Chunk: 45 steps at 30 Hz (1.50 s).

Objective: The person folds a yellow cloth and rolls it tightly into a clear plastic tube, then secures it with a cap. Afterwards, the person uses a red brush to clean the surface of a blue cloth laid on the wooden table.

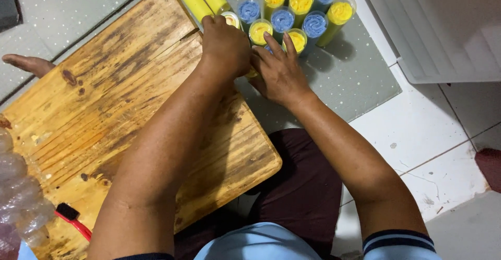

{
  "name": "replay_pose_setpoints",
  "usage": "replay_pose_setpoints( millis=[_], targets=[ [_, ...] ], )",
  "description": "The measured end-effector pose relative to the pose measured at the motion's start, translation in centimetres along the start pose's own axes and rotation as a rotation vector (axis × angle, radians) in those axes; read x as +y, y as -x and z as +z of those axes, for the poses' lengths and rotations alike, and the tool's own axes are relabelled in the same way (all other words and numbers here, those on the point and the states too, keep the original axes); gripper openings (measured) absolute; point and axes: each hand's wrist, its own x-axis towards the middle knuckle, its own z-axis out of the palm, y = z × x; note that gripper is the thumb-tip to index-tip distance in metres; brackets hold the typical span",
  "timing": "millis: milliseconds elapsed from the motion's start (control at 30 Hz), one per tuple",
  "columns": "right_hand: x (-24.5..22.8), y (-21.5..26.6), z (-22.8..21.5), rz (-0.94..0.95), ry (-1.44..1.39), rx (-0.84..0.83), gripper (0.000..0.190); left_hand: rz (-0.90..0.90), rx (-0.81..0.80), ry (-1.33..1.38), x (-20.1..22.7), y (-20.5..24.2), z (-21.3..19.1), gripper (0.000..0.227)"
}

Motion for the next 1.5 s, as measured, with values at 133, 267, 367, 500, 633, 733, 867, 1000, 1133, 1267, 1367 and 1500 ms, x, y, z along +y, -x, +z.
replay_pose_setpoints(
  millis=[133,267,367,500,633,733,867,1000,1133,1267,1367,1500],
  targets=[
    [-0.1,0.2,-0.1,-0.008,0.014,0.008,0.053,-0.006,0.052,0.006,0.1,-0.3,0.6,0.03],
    [-0.2,0.6,0.4,-0.047,0.076,0.087,0.035,0.012,0.005,0.003,-0.1,0.2,-0.3,0.035],
    [0.0,1.0,0.9,-0.033,0.113,0.073,0.039,0.011,-0.017,0.012,-0.1,0.3,-0.6,0.035],
    [-0.3,1.1,0.8,-0.004,0.109,0.06,0.044,-0.008,0.06,0.047,-0.1,0.9,-0.5,0.032],
    [-1.3,1.1,-0.3,0.037,0.067,0.016,0.044,-0.044,0.425,0.17,-0.8,3.4,-1.3,0.032],
    [-1.4,1.1,-0.7,0.057,0.067,-0.044,0.051,-0.029,0.64,0.316,-1.6,6.8,-2.4,0.054],
    [-1.2,1.6,-2.8,0.042,0.089,-0.019,0.055,-0.007,0.77,0.374,-3.7,14.5,-3.6,0.05],
    [-0.1,1.7,-5.1,-0.159,0.088,0.327,0.041,0.077,0.895,0.554,-6.5,25.0,-2.6,0.035],
    [-6.0,0.5,-10.3,-0.137,-0.042,0.38,0.03,0.193,0.733,0.941,-9.9,39.8,-0.7,0.031],
    [-18.1,-1.9,-12.2,-0.351,-0.22,0.308,0.028,-0.062,0.51,1.258,-12.4,54.0,5.0,0.03],
    [-29.2,-2.2,-11.4,-0.561,-0.286,0.18,0.029,-0.431,0.109,1.34,-12.6,63.0,10.0,0.04],
    [-45.5,-0.3,-8.3,-0.815,-0.584,-0.268,0.013,-0.818,-0.233,1.372,-9.2,70.4,18.7,0.044]
  ],
)
